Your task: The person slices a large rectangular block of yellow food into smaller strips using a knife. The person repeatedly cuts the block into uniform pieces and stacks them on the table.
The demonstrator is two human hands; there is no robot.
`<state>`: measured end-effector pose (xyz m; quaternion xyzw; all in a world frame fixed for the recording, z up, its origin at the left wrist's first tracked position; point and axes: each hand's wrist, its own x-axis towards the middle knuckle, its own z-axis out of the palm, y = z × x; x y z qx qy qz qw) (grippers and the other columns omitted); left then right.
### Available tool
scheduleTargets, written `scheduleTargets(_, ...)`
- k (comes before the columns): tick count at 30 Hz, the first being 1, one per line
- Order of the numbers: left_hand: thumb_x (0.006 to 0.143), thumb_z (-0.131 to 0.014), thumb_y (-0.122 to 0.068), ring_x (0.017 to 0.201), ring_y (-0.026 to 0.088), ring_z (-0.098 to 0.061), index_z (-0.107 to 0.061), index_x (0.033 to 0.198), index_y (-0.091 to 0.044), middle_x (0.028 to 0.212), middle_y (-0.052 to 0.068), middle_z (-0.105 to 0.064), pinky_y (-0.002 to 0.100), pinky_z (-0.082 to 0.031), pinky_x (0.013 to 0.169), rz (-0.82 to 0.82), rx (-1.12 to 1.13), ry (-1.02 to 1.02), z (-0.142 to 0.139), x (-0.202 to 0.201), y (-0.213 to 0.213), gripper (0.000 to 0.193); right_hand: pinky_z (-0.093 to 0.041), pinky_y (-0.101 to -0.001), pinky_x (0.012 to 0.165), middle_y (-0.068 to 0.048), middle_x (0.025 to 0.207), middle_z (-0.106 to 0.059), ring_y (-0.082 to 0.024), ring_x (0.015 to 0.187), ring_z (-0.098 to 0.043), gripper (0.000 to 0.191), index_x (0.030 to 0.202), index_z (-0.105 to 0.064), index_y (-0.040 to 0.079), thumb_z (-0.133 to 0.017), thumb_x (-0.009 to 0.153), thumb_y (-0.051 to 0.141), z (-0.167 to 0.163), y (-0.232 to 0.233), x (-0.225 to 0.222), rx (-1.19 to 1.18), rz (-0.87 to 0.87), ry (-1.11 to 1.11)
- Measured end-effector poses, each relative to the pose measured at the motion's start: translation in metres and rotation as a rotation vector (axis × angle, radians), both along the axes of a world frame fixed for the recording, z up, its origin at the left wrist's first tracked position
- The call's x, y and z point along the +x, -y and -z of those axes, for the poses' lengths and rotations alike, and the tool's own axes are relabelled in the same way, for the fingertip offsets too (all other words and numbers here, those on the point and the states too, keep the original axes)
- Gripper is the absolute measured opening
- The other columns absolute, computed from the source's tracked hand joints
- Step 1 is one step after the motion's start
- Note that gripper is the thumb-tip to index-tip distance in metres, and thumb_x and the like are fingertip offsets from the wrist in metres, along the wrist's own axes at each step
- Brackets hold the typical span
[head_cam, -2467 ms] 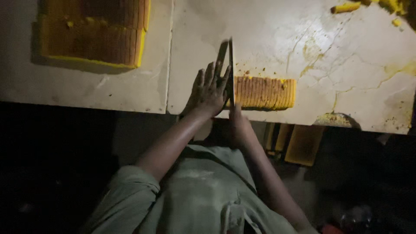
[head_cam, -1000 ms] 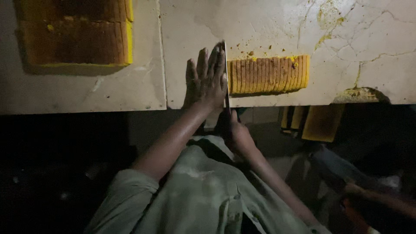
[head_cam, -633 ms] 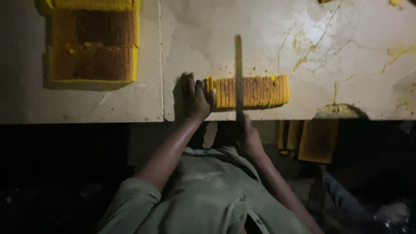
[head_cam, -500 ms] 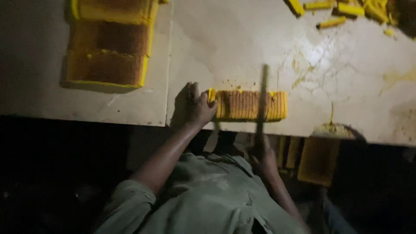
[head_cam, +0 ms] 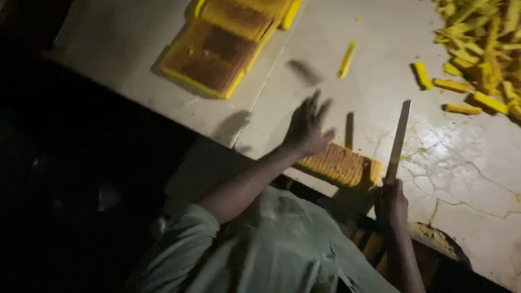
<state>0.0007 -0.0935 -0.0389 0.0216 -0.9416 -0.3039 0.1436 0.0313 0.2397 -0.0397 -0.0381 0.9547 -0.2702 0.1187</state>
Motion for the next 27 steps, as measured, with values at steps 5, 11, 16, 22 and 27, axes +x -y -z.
scheduleTargets(5,0.084,-0.078,-0.044,0.150,0.056,-0.015,-0.023,0.160,-0.021,0.166,0.032,-0.004,0.068,-0.026,0.113,0.021,0.073,0.500,0.024,0.094,0.011,0.097,-0.052,-0.0550,0.069,-0.025,0.094,-0.070,-0.048,0.083,-0.068,0.026,0.115,-0.051,0.007,-0.062,0.099,0.024,-0.010,0.071,-0.026,-0.050,0.011,0.085)
scheduleTargets(11,0.066,-0.089,-0.026,0.143,0.051,-0.034,-0.023,0.161,-0.017,0.164,0.029,-0.017,0.063,-0.036,0.114,-0.259,-0.077,0.162,0.063,0.147,0.104,0.116,-0.055,-0.0503,0.067,-0.021,0.090,-0.073,-0.041,0.079,-0.073,0.019,0.111,-0.056,0.011,-0.062,0.095,0.020,0.008,0.183,-0.021,-0.184,-0.156,0.198)
scheduleTargets(16,0.064,-0.095,-0.026,0.138,0.054,-0.034,-0.024,0.159,-0.010,0.160,0.034,-0.020,0.061,-0.039,0.111,-0.276,-0.059,0.226,0.049,0.188,0.240,0.120,-0.057,-0.0434,0.068,-0.016,0.092,-0.074,-0.032,0.085,-0.073,0.024,0.115,-0.055,0.008,-0.067,0.095,0.017,0.017,0.311,0.005,-0.412,-0.373,0.089)
scheduleTargets(22,0.070,-0.095,-0.027,0.139,0.051,-0.039,-0.024,0.160,-0.010,0.162,0.029,-0.026,0.060,-0.040,0.111,-0.283,-0.109,0.220,0.036,0.201,0.410,0.116,-0.057,-0.0372,0.075,-0.016,0.096,-0.074,-0.024,0.089,-0.073,0.027,0.115,-0.058,0.003,-0.069,0.091,0.007,0.037,0.459,0.031,-0.600,-0.308,0.194)
scheduleTargets(27,0.073,-0.092,-0.035,0.146,0.051,-0.030,-0.022,0.161,-0.011,0.164,0.029,-0.022,0.062,-0.036,0.116,-0.176,-0.128,0.272,0.035,0.172,0.465,0.115,-0.057,-0.0340,0.084,-0.015,0.114,-0.071,-0.024,0.098,-0.070,0.022,0.120,-0.056,0.001,-0.059,0.099,0.006,0.067,0.483,0.031,-0.811,-0.137,0.150)
